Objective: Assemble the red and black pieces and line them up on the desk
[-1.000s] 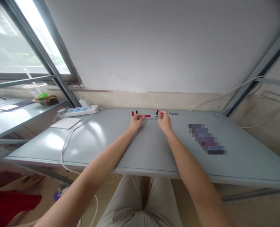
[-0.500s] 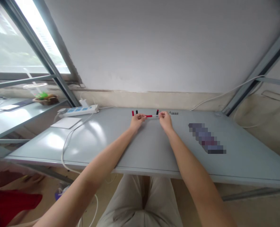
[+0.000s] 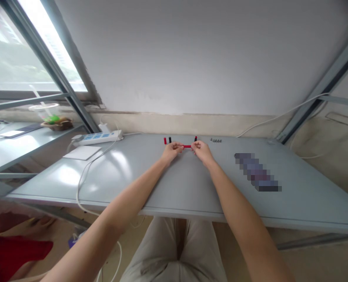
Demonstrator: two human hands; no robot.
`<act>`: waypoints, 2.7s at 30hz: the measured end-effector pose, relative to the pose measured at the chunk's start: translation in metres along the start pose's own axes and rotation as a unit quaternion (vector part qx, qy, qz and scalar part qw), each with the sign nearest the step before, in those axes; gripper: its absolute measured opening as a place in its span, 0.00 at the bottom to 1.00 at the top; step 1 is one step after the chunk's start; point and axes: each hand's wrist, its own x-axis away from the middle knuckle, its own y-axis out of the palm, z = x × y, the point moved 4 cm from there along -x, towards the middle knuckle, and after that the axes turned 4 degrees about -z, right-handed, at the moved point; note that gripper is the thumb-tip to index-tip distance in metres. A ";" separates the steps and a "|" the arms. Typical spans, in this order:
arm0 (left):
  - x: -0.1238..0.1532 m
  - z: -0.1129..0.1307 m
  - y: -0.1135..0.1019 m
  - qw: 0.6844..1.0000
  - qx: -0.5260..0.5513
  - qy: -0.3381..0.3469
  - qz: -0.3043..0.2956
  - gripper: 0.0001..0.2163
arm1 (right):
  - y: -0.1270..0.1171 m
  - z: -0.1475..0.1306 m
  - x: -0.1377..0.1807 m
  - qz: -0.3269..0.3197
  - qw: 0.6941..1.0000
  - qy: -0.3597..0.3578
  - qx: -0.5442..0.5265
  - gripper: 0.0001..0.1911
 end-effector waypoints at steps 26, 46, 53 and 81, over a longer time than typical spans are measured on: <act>-0.007 0.004 -0.011 0.989 -0.075 0.072 0.102 0.04 | 0.012 0.003 -0.003 0.002 0.961 -0.063 0.270 0.04; -0.007 -0.004 -0.035 0.969 0.092 -0.016 0.228 0.10 | 0.069 0.005 -0.047 0.010 0.948 0.005 0.317 0.03; -0.004 -0.001 -0.035 0.959 0.133 -0.033 0.248 0.09 | 0.080 0.002 -0.051 0.015 0.935 0.020 0.355 0.09; -0.007 0.017 0.039 0.848 -0.501 0.134 -0.105 0.27 | -0.025 0.007 -0.009 0.082 0.888 -0.076 0.445 0.11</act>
